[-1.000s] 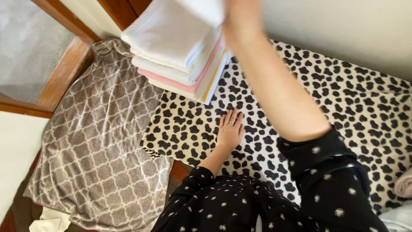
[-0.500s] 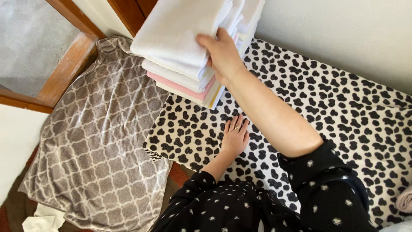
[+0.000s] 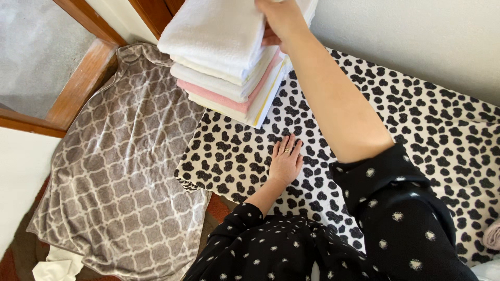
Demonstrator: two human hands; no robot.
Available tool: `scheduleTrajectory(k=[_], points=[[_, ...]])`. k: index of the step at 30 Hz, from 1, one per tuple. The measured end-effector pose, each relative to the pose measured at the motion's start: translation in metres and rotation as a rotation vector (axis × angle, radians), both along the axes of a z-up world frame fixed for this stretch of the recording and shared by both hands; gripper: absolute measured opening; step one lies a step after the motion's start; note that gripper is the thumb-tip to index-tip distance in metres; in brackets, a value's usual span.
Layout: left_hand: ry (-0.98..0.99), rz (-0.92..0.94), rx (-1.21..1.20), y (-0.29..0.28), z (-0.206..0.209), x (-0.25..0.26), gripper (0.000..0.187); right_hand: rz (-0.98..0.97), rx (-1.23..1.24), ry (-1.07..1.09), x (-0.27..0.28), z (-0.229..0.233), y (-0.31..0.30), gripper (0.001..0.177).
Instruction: The person folds several white cloths one at a time and places them onto a stack.
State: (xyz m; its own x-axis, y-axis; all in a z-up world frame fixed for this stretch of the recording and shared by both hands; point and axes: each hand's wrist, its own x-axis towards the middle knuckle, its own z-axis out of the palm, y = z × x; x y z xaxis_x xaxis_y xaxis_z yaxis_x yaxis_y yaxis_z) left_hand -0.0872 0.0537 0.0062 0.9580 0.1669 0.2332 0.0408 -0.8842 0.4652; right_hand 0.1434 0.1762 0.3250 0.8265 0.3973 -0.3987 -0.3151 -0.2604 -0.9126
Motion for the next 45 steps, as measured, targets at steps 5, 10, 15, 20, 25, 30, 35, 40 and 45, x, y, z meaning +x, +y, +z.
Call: scheduleTrajectory(k=[5, 10, 15, 20, 25, 30, 35, 40, 45], points=[[-0.002, 0.003, 0.009, 0.001, -0.001, 0.001, 0.052, -0.148, 0.395, -0.132, 0.008, -0.034, 0.028, 0.02], [0.016, -0.003, -0.012, 0.001, -0.001, 0.002, 0.052, -0.226, 0.28, 0.046, -0.039, -0.006, -0.007, 0.023], [0.055, -0.014, -0.013, 0.002, 0.002, 0.003, 0.053, -0.14, 0.202, 0.054, -0.025, -0.002, -0.027, 0.033], [0.072, -0.017, 0.02, 0.002, 0.004, 0.005, 0.052, -0.135, 0.174, -0.088, -0.009, -0.002, -0.055, 0.061], [0.098, -0.018, 0.025, 0.0, 0.002, 0.004, 0.053, 0.044, -0.162, -0.712, -0.025, -0.068, -0.125, 0.035], [-0.259, 0.042, 0.141, -0.002, -0.027, 0.009, 0.048, 0.144, -0.677, -0.896, -0.101, -0.252, -0.233, 0.055], [-0.253, 0.016, 0.146, -0.002, -0.036, 0.011, 0.05, 0.125, -0.951, -0.873, -0.162, -0.304, -0.328, 0.074], [-0.134, 0.013, 0.181, -0.001, -0.035, 0.008, 0.051, -0.112, -1.1, -0.743, -0.187, -0.295, -0.401, 0.078], [-0.203, 0.014, 0.225, -0.001, -0.048, 0.011, 0.053, -0.279, -1.227, -0.529, -0.194, -0.349, -0.469, 0.088]])
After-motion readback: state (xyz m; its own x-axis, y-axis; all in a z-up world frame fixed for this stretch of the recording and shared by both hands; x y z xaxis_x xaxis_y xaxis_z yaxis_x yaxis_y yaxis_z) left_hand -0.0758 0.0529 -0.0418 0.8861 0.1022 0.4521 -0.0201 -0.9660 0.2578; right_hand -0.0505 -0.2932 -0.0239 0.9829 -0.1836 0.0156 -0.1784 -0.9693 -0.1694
